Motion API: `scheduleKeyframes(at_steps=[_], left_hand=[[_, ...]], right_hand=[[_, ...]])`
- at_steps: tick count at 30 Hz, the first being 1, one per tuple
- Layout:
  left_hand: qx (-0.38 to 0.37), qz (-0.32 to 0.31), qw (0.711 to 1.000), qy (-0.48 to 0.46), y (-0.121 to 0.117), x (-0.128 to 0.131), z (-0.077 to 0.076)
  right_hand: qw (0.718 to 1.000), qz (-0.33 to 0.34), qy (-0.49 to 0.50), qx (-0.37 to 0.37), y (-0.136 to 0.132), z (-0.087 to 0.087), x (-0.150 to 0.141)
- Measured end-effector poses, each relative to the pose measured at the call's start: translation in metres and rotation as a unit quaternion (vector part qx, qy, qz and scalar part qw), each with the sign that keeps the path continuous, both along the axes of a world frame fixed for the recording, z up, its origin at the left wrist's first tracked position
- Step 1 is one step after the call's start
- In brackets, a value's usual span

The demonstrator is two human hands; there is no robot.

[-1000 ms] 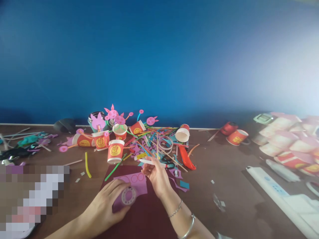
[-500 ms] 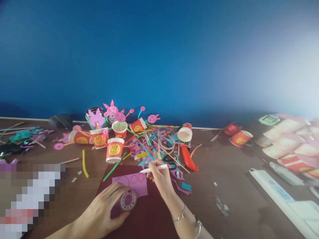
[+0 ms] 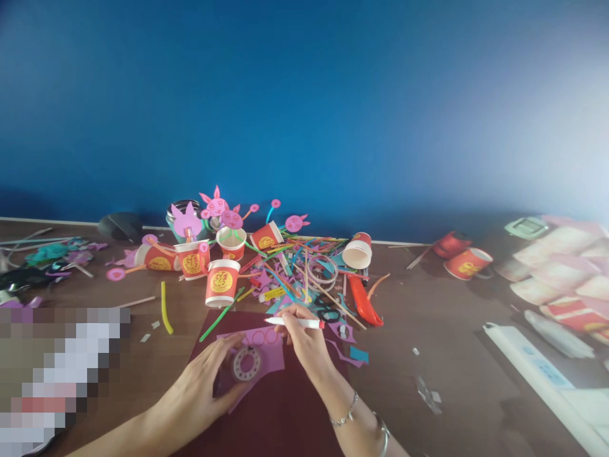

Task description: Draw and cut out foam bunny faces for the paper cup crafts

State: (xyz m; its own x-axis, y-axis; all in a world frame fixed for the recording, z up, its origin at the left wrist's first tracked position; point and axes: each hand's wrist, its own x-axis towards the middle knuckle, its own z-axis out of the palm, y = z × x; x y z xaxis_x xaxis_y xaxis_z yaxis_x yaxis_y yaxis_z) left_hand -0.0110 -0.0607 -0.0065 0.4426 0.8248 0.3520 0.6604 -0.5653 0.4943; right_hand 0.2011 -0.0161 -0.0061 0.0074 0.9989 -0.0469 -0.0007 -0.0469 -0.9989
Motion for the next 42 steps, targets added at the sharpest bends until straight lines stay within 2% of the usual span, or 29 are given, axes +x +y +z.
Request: scheduleKeyframes(at_steps=[5,10,22,30,38,42], left_hand=[[-0.039,-0.026,0.999,0.003,0.002,-0.001,0.002],[-0.049,-0.045,0.998,0.009,0.005,-0.002,0.005],[-0.014,-0.023,1.000,0.007,0.003,-0.003,-0.003],[-0.013,-0.038,0.999,-0.007,0.003,0.000,0.008],[-0.028,-0.030,0.999,0.025,0.003,-0.001,0.000],[-0.027,-0.025,0.999,0.030,-0.001,0.001,0.006]], right_hand=[[1.000,-0.007,0.002,-0.005,-0.001,0.000,-0.002],[1.000,-0.012,0.011,-0.021,-0.001,0.001,-0.004],[0.999,-0.021,0.019,-0.030,0.000,0.003,-0.005],[0.999,-0.018,0.015,-0.026,-0.001,-0.001,-0.003],[1.000,-0.001,-0.029,-0.001,-0.002,0.003,-0.003],[0.999,0.024,-0.033,-0.017,-0.003,0.004,-0.003]])
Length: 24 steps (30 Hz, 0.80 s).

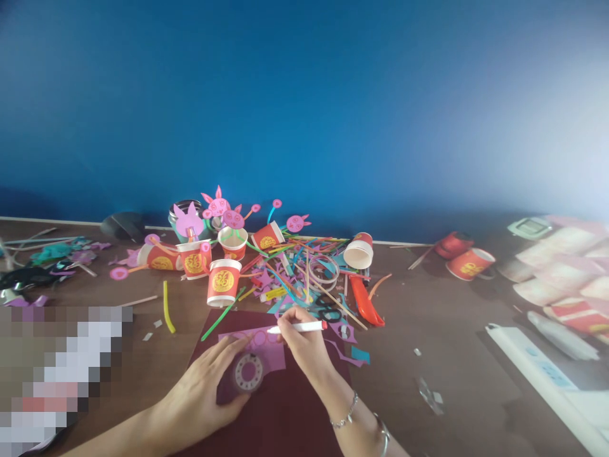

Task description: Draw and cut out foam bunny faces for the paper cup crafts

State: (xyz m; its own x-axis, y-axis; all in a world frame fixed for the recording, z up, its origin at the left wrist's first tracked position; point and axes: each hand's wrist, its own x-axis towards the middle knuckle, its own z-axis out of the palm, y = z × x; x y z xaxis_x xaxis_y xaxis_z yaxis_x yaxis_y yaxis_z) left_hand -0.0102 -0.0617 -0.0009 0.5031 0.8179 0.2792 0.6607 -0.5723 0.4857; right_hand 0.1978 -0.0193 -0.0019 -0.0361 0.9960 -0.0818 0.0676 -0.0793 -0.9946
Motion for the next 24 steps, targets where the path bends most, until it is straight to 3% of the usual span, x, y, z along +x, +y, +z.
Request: scheduleKeyframes(at_steps=[6,12,18,24], left_hand=[[-0.067,-0.048,0.996,-0.024,-0.006,0.004,0.022],[-0.056,-0.052,0.997,0.006,-0.012,0.001,0.022],[-0.039,-0.021,0.999,0.014,-0.009,0.001,0.023],[-0.029,-0.020,0.999,0.014,-0.003,-0.002,0.022]], right_hand=[[0.998,0.043,-0.052,-0.014,-0.005,0.009,-0.004],[0.992,0.086,-0.085,-0.025,-0.009,0.010,-0.006],[0.998,0.023,-0.064,0.000,-0.005,0.004,-0.003],[0.999,-0.003,-0.040,-0.023,-0.001,0.001,-0.003]])
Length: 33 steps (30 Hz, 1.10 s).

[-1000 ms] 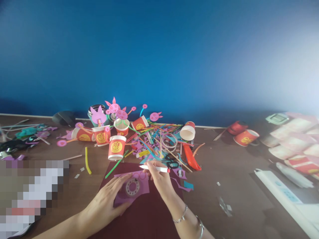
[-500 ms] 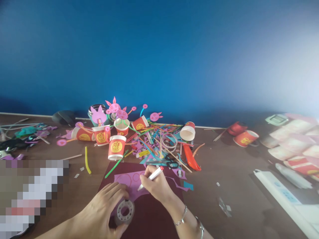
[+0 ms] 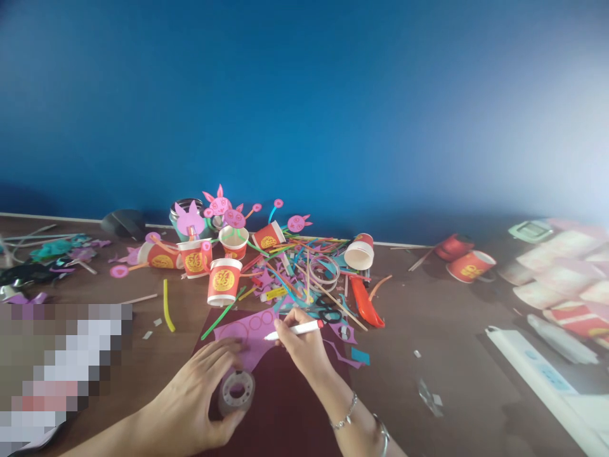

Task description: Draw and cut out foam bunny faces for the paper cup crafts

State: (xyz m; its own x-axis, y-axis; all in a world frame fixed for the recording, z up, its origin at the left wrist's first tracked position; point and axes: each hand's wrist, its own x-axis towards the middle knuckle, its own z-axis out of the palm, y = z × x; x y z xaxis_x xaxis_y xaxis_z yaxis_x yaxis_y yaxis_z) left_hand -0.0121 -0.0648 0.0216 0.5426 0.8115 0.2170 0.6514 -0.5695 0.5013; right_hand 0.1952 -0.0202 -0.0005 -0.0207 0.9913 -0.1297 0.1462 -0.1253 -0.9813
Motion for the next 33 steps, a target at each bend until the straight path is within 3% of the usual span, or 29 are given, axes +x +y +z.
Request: scheduleKeyframes(at_steps=[6,12,33], left_hand=[[-0.028,-0.002,1.000,-0.005,0.0041,-0.0025,0.0009],[0.000,-0.010,1.000,-0.001,0.0015,-0.0019,-0.0010],[-0.028,-0.002,1.000,0.003,0.0018,-0.0012,-0.0032]], right_hand=[[1.000,-0.005,-0.020,0.021,0.0007,-0.0011,0.0001],[0.998,0.032,-0.051,0.031,-0.0015,-0.0013,-0.0002],[0.987,0.094,-0.124,0.048,-0.0027,-0.0046,0.0021]])
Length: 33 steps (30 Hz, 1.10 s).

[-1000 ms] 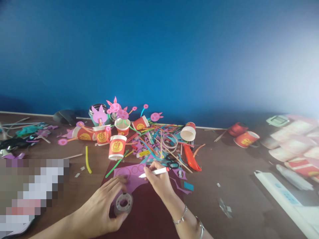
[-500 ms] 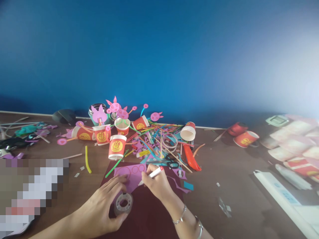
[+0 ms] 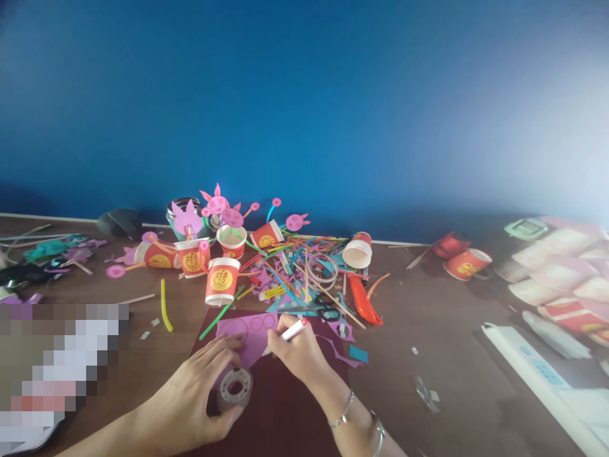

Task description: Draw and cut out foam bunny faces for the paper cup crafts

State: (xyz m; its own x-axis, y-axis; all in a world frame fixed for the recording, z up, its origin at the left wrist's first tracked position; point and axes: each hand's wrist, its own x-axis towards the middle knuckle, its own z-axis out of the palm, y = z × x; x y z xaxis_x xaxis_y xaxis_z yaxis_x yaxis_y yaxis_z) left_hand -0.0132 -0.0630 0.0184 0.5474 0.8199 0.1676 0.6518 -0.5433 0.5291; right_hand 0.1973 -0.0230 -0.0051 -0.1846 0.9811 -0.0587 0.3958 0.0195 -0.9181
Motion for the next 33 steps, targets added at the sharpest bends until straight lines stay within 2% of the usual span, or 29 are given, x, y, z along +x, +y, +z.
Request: scheduleKeyframes(at_steps=[12,24,33], left_hand=[[-0.005,-0.007,1.000,0.002,-0.0017,-0.0007,-0.0006],[-0.028,-0.006,1.000,-0.002,-0.0010,-0.0005,0.0006],[-0.016,-0.005,1.000,0.000,0.0009,-0.0002,-0.0013]], right_hand=[[1.000,-0.004,0.015,-0.008,0.0009,-0.0012,-0.0026],[0.999,-0.040,0.016,0.013,0.0031,-0.0036,-0.0048],[0.998,-0.061,0.010,0.026,0.0048,-0.0031,-0.0053]])
